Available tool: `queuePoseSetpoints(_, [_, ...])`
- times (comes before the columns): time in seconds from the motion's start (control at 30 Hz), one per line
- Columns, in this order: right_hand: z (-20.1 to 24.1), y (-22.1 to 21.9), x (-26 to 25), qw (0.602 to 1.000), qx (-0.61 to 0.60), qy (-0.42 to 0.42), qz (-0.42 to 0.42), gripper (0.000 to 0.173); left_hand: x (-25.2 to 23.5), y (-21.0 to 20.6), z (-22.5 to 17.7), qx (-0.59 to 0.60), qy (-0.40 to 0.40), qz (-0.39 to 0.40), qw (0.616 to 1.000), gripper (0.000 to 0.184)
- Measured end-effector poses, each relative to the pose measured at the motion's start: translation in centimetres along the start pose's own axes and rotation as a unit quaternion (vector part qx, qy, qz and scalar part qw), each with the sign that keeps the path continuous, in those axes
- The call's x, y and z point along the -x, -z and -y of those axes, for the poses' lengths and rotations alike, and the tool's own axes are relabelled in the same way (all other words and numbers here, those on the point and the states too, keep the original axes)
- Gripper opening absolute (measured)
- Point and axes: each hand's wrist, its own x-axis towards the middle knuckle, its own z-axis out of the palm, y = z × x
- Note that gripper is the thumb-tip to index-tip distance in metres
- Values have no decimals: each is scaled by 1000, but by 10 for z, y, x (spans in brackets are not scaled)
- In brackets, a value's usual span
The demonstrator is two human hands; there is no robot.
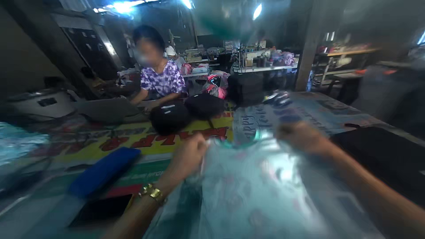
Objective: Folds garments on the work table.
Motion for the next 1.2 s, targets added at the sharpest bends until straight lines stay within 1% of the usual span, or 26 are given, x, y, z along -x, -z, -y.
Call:
queuePoseSetpoints(0.03, [-15,-19,-2,997,17,-28,65,30,0,-20,12,-5,25,56,998,33])
queuePoseSetpoints(0.07, [-25,-33,-3,994,29,-45,100,34,2,-35,21,-7,40,85,996,34])
queuePoseSetpoints(0.1, [-31,-41,-3,992,34,-54,107,35,4,-44,25,-7,53,95,994,34])
queuePoseSetpoints(0.17, [-30,-41,-2,994,28,-59,82,35,8,-46,26,-2,65,77,995,34])
queuePoseSetpoints(0.23, [-23,-32,-2,997,19,-57,49,33,10,-37,23,12,56,33,998,32])
queuePoseSetpoints(0.3, [-19,-27,-8,997,19,-58,39,32,7,-31,23,21,51,10,998,30])
queuePoseSetpoints(0.4, [-25,-40,-20,994,43,-68,71,34,3,-35,24,0,75,50,996,32])
queuePoseSetpoints(0.43, [-27,-48,-24,993,55,-73,80,35,4,-37,23,-17,78,49,996,32])
queuePoseSetpoints(0.47, [-28,-55,-26,991,70,-81,85,35,7,-40,20,-46,64,28,997,32])
queuePoseSetpoints(0.5, [-30,-60,-28,989,82,-88,85,36,11,-44,18,-84,22,-12,996,32])
queuePoseSetpoints(0.57, [-35,-66,-28,989,83,-97,75,38,14,-56,16,-160,-108,-111,975,31])
queuePoseSetpoints(0.6, [-39,-67,-27,992,65,-89,66,42,13,-62,15,-186,-150,-133,962,35])
queuePoseSetpoints(0.63, [-44,-67,-25,995,32,-74,64,50,13,-68,12,-203,-158,-122,958,46])
queuePoseSetpoints(0.67, [-47,-67,-25,996,-2,-56,75,59,14,-72,8,-206,-131,-73,967,63])
queuePoseSetpoints(0.7, [-48,-65,-25,994,-26,-43,99,68,13,-73,5,-197,-77,4,977,78])
queuePoseSetpoints(0.73, [-46,-63,-26,990,-28,-40,134,72,9,-74,3,-180,-25,77,980,86])
queuePoseSetpoints(0.77, [-42,-63,-26,984,-11,-44,170,73,5,-76,3,-165,10,126,978,87])
queuePoseSetpoints(0.8, [-37,-66,-26,980,17,-44,195,69,3,-76,2,-153,27,149,977,85])
queuePoseSetpoints(0.87, [-28,-67,-23,973,63,-42,217,61,4,-77,-5,-140,28,153,978,72])
queuePoseSetpoints(0.93, [-18,-71,-15,972,83,-34,217,53,11,-77,-12,-135,9,142,980,60])
queuePoseSetpoints(1.03, [-5,-70,-1,976,87,-27,198,44,20,-65,-23,-78,30,146,986,49])
queuePoseSetpoints(1.07, [-2,-64,2,978,81,-23,192,43,22,-57,-25,-40,39,141,988,48])
queuePoseSetpoints(1.13, [11,-37,10,984,39,-10,175,43,20,-31,-33,45,36,128,990,50])
queuePoseSetpoints(1.17, [21,-17,14,988,23,4,155,43,18,-13,-40,62,21,115,991,48])
queuePoseSetpoints(1.2, [33,4,18,992,22,27,119,41,18,8,-49,50,0,93,994,46])
